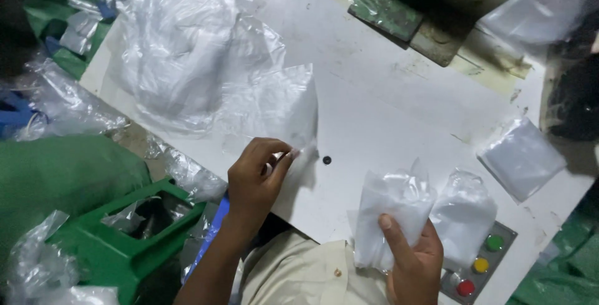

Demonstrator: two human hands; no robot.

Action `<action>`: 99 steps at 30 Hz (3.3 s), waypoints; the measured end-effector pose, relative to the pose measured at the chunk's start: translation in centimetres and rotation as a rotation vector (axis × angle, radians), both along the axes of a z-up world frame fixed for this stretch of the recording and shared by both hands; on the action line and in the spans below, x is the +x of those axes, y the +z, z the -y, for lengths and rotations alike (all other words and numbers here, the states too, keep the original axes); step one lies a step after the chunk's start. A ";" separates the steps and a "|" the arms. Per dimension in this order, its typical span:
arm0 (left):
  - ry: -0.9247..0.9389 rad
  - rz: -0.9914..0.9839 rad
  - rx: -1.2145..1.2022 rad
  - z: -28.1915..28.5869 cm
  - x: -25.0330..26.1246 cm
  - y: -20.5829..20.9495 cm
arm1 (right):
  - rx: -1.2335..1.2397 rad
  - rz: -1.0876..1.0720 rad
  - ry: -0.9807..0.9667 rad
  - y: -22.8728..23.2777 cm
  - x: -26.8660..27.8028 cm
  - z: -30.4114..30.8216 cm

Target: Folding and stacking plastic bags at a packaging workstation

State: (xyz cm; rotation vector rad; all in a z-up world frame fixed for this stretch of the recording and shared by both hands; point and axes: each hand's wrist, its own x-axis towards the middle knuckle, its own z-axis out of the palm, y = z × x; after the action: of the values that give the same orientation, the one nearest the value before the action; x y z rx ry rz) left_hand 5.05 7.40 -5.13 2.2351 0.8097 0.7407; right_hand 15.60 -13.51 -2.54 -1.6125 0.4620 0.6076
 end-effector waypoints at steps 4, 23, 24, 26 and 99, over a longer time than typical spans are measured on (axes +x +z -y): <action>0.014 0.045 -0.621 3.3 1.0 1.1 | -0.067 0.036 0.218 -0.5 0.1 0.8; -0.076 0.251 -0.230 10.2 4.0 0.8 | -0.594 0.903 1.296 -5.0 -0.8 1.9; -0.105 0.239 -0.242 9.9 4.1 0.8 | -0.607 0.879 1.274 -3.0 0.2 1.5; -0.168 0.045 0.288 9.0 4.5 0.9 | -0.161 0.595 1.216 1.0 2.7 0.5; -0.699 -0.402 0.327 5.2 4.3 -3.1 | -0.464 1.094 0.992 -7.0 3.5 4.8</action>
State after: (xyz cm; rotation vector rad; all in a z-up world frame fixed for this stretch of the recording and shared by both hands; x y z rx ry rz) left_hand 9.31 2.23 -8.24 2.7555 0.0253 0.0849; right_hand 19.15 -18.34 -9.53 -2.2920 -1.1394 0.2173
